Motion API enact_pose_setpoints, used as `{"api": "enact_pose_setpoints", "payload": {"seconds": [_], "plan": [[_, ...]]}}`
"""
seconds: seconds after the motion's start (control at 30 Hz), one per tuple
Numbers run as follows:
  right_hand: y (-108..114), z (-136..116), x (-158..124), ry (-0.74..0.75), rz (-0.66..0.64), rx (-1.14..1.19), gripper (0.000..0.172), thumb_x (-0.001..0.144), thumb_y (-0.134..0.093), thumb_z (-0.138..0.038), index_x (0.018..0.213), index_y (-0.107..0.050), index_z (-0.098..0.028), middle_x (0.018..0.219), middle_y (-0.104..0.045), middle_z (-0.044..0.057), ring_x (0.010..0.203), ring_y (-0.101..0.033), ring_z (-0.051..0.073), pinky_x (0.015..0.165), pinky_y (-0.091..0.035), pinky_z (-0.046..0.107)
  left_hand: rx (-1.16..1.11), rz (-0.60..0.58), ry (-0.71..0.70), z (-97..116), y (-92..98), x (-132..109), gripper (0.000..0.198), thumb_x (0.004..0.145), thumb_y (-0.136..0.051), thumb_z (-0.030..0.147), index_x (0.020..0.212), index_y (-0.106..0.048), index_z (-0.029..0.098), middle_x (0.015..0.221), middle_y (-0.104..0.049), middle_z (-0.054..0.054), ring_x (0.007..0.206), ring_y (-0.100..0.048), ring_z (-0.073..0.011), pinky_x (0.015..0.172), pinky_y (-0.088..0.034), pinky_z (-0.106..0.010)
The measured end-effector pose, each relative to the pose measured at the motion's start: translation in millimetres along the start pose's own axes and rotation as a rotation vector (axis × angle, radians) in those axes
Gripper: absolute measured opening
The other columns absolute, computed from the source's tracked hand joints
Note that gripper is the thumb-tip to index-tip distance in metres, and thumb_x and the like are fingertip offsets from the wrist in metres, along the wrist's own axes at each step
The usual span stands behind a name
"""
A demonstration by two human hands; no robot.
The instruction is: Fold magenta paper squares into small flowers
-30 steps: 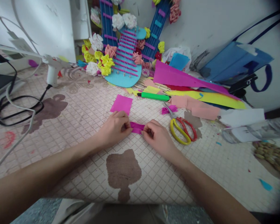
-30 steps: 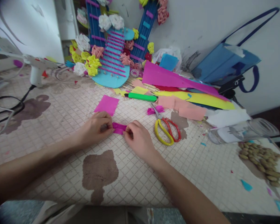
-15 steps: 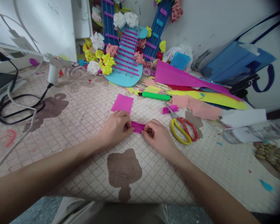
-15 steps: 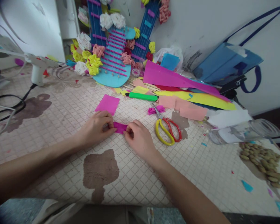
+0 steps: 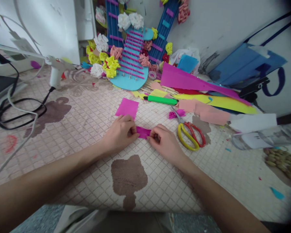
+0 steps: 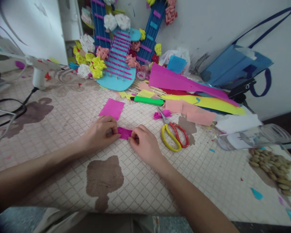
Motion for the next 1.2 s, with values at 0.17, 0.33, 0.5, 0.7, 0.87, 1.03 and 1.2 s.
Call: {"api": "enact_pose_setpoints", "payload": {"seconds": [0.17,0.33,0.5,0.7,0.87,1.03,1.2], "plan": [[1.6,1.7,-0.2,-0.013,-0.013,0.04,0.014,0.078,-0.059,-0.012,0.07,-0.051,-0.019,0.074,-0.049,-0.001,0.066,-0.046,0.012,0.06,-0.035,0.026,0.004,-0.017,-0.022,1.3,1.6,0.5,0.013,0.077,-0.062,0.014,0.066,-0.057,0.015,0.079,-0.055,-0.004,0.077,-0.052,-0.0174,0.073,-0.042,-0.034],[1.2,2.1,-1.0,-0.006,-0.009,0.04,0.013,0.081,-0.056,-0.013,0.07,-0.051,-0.019,0.075,-0.05,-0.001,0.067,-0.047,0.013,0.06,-0.035,0.026,-0.007,-0.022,-0.022,3.2,2.6,0.5,0.014,0.079,-0.062,0.016,0.066,-0.056,0.014,0.078,-0.055,-0.004,0.076,-0.051,-0.0171,0.07,-0.042,-0.032],[0.1,1.0,-0.3,-0.01,0.0,0.018,0.015,0.078,-0.055,-0.01,0.068,-0.049,-0.019,0.073,-0.049,-0.001,0.065,-0.046,0.012,0.059,-0.034,0.026,0.001,-0.007,-0.017,2.5,1.6,0.2,0.013,0.077,-0.062,0.015,0.065,-0.057,0.015,0.079,-0.054,-0.004,0.078,-0.051,-0.0175,0.073,-0.043,-0.033],[-1.6,0.4,0.0,-0.013,0.004,0.007,0.016,0.077,-0.056,-0.009,0.068,-0.048,-0.019,0.074,-0.049,-0.001,0.065,-0.046,0.012,0.059,-0.035,0.026,-0.001,-0.003,-0.008,1.1,0.2,0.0,0.012,0.076,-0.063,0.015,0.066,-0.057,0.015,0.08,-0.055,-0.005,0.078,-0.051,-0.0184,0.074,-0.043,-0.035],[0.1,1.8,-1.1,-0.012,0.014,0.055,0.013,0.076,-0.057,-0.008,0.076,-0.051,-0.02,0.08,-0.053,0.0,0.07,-0.049,0.013,0.062,-0.037,0.026,-0.094,-0.012,0.023,3.0,2.7,-0.3,0.004,0.077,-0.06,0.011,0.076,-0.061,0.016,0.085,-0.056,-0.005,0.083,-0.051,-0.0191,0.076,-0.043,-0.034],[-1.0,-0.5,-1.5,0.021,-0.032,0.085,0.015,0.079,-0.052,-0.006,0.079,-0.055,-0.021,0.083,-0.055,0.001,0.074,-0.052,0.014,0.066,-0.039,0.026,-0.118,-0.046,0.027,3.7,0.8,-0.1,0.01,0.08,-0.059,0.012,0.077,-0.067,0.018,0.087,-0.055,-0.004,0.087,-0.051,-0.0198,0.081,-0.042,-0.036],[-4.5,-2.6,-0.8,-0.006,0.033,-0.026,0.007,0.083,-0.054,-0.017,0.078,-0.053,-0.02,0.079,-0.056,0.001,0.074,-0.053,0.016,0.065,-0.039,0.028,-0.007,-0.02,0.066,6.5,-3.9,0.4,0.008,0.081,-0.063,0.023,0.076,-0.064,0.016,0.088,-0.056,-0.006,0.087,-0.05,-0.0213,0.08,-0.041,-0.038]]}}
Point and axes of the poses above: each hand's wrist, its own x-axis towards the middle knuckle, its own y-axis out of the back of the hand, z = x × y, the point moved 4 cm from there along x, towards the middle knuckle
